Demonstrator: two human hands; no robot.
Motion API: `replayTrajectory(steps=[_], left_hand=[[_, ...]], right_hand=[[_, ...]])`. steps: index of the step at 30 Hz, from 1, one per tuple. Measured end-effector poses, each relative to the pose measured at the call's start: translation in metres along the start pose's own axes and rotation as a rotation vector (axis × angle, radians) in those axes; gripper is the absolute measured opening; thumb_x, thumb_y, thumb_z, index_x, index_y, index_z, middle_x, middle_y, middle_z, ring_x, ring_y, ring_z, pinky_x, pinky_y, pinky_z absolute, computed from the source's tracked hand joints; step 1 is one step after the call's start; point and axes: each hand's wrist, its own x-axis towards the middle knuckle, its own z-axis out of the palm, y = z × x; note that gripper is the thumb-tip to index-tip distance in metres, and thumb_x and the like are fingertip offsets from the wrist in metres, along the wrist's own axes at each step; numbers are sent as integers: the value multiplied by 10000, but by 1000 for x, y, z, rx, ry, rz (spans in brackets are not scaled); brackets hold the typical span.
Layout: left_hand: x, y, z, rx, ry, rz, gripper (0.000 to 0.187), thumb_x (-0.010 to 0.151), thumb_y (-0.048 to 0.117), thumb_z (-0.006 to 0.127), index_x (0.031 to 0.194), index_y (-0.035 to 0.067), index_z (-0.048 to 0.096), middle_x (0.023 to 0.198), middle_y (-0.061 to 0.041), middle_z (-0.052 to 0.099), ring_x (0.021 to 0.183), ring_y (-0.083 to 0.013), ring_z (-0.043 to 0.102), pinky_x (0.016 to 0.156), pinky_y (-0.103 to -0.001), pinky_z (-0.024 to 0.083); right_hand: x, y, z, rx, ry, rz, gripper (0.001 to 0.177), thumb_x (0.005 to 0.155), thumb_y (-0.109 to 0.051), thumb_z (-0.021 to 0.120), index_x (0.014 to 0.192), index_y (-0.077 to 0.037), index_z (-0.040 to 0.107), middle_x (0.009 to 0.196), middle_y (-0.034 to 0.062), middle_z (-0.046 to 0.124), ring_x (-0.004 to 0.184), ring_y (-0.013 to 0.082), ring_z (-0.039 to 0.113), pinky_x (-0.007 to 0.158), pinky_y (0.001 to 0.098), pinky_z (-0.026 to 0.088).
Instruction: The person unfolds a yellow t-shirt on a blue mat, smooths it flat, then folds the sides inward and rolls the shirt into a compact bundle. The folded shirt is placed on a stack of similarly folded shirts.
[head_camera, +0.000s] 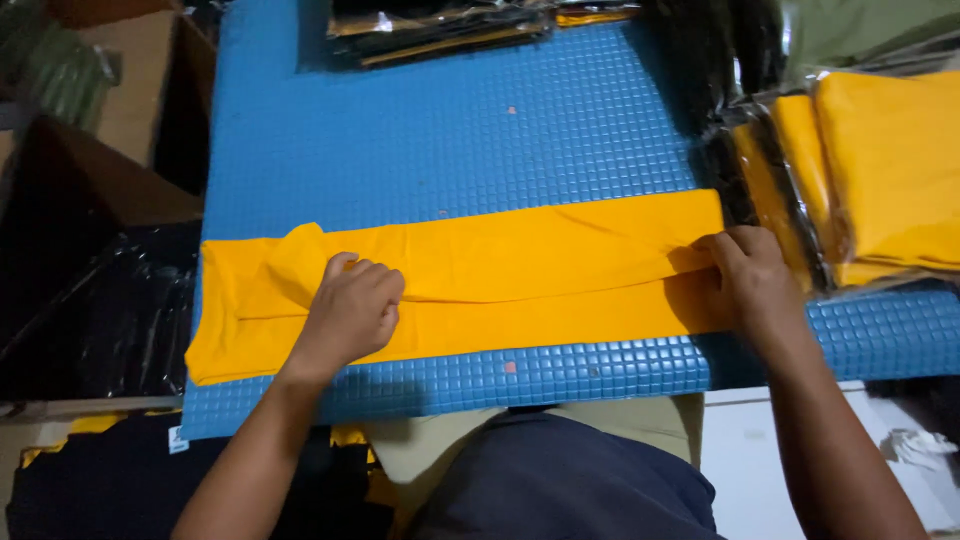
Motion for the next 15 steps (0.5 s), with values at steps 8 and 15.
replayTrajectory(steps=[8, 15], left_hand=[[-4, -8, -4, -105, 1, 23, 175, 812, 93, 592, 974, 116, 654, 915, -50, 638, 794, -278, 625, 776, -453, 503], [-2, 3, -3, -35, -102, 2, 186, 923, 100, 639, 1077, 149, 733, 873, -90, 693, 820, -258, 716, 770, -363, 567]], right_hand=[[-12, 13, 21, -1, 125, 4, 326, 918, -59, 767, 1239, -18, 729, 1267, 222, 679, 1166, 377, 630, 840, 459, 596], [-16, 1, 26, -57, 248, 62, 242, 891, -57, 812, 1130, -92, 813, 1123, 97, 720, 1187, 264, 681, 1031, 320, 572]])
